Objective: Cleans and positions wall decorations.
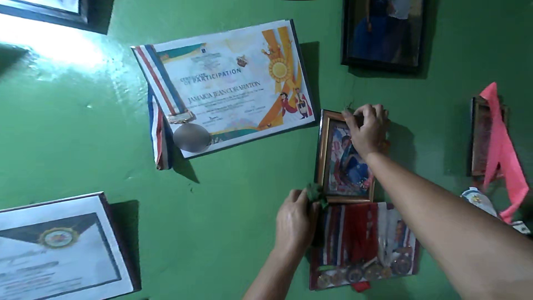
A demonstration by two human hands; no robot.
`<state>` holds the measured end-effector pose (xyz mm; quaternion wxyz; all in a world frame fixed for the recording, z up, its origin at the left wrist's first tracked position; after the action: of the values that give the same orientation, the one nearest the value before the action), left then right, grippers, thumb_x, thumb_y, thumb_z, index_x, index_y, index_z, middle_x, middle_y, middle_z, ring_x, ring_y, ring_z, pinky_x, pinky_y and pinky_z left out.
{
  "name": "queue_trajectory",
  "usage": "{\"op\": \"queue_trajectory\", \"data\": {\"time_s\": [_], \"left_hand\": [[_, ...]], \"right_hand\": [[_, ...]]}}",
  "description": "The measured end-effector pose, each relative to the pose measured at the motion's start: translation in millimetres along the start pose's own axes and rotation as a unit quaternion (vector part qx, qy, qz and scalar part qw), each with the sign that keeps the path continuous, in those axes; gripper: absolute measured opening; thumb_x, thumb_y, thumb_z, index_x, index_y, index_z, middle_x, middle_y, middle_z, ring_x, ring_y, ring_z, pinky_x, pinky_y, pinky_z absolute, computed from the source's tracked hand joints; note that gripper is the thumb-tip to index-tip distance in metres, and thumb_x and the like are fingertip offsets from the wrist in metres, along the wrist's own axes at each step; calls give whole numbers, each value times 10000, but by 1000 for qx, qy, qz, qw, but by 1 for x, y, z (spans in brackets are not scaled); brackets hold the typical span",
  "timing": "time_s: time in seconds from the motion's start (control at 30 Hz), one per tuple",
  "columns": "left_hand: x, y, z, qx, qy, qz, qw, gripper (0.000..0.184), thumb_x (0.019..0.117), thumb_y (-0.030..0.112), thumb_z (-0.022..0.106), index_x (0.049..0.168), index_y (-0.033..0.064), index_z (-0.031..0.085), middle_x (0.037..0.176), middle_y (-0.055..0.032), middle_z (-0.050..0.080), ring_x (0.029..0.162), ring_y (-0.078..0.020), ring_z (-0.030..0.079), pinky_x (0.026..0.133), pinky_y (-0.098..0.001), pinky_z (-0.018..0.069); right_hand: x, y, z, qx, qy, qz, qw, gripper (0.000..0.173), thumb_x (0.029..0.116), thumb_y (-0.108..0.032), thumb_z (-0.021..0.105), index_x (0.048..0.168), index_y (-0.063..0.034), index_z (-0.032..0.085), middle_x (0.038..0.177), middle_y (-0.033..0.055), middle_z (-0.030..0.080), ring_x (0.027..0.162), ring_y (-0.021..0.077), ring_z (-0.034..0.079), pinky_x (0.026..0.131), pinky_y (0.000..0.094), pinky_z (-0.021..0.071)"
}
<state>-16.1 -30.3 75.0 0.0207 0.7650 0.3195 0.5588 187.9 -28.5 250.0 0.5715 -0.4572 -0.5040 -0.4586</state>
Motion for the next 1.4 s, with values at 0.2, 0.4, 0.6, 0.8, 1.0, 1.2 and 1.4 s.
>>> {"op": "queue_trajectory", "data": {"time_s": [0.2, 0.4, 0.6, 0.8, 1.0, 1.2, 1.4], "left_hand": [[-19, 3, -26, 93, -79, -33, 992, 338, 1016, 343, 582, 1008, 43, 738, 965, -130, 707, 860, -325, 701, 751, -548, 554], [-43, -24, -41, 33, 49, -16, 998, 400, 970, 344, 501, 1062, 7, 697, 856, -146, 692, 762, -314, 688, 662, -536, 547], [-30, -16, -37, -77, 2, -84, 994, 500, 966, 85, 558, 1441, 49, 407, 1026, -161, 677, 860, -281, 686, 751, -510, 561], [13, 12, -38, -18, -52, 1, 998, 302, 985, 128, 543, 1253, 144, 682, 1068, -115, 657, 891, -292, 643, 744, -545, 513], [46, 34, -19, 81, 28, 71, 994, 479, 818, 319, 862, 1154, 38, 669, 950, -172, 689, 869, -375, 680, 723, -587, 536], [49, 36, -2, 110, 56, 105, 987, 547, 753, 287, 907, 1156, 6, 666, 1012, -213, 669, 968, -419, 660, 750, -567, 540], [49, 53, -37, -13, 12, 33, 999, 193, 983, 254, 693, 1033, 72, 737, 919, -107, 689, 827, -271, 669, 735, -530, 537]], "right_hand": [[-5, -8, -3, 20, 14, -19, 1000, 460, 996, -444, 608, 1083, -5, 716, 1108, 244, 648, 1063, 441, 613, 912, 598, 468], [-14, -13, -31, 52, 60, -127, 989, 408, 999, -423, 611, 1118, -51, 728, 1168, 211, 657, 1097, 392, 610, 966, 553, 444], [-28, -5, -84, -4, -87, -110, 990, 774, 869, -493, 758, 1426, -7, 531, 1142, 214, 670, 1038, 407, 640, 895, 643, 457], [-35, -35, -87, -1, -222, -151, 963, 360, 922, -107, 733, 1271, -50, 665, 1151, 190, 707, 1046, 379, 684, 925, 604, 482], [-44, -67, -60, -20, -300, -261, 918, 284, 874, -66, 765, 1154, -90, 723, 972, 148, 721, 914, 338, 700, 874, 557, 494], [-41, -70, -63, 25, -276, -298, 913, 221, 896, -43, 730, 1116, -56, 724, 915, 160, 702, 857, 343, 697, 830, 538, 509], [-13, -74, -114, 21, -165, -285, 944, 538, 839, -213, 825, 1346, -137, 659, 1128, 169, 681, 1052, 367, 647, 963, 582, 449]]}}
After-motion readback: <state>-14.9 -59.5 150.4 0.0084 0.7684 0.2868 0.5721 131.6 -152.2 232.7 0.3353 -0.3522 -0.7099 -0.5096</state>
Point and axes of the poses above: each hand's wrist, its own x-axis towards the middle knuckle, its own z-axis out of the palm, y = z × x, the point moved 1 cm from there along x, towards the middle knuckle
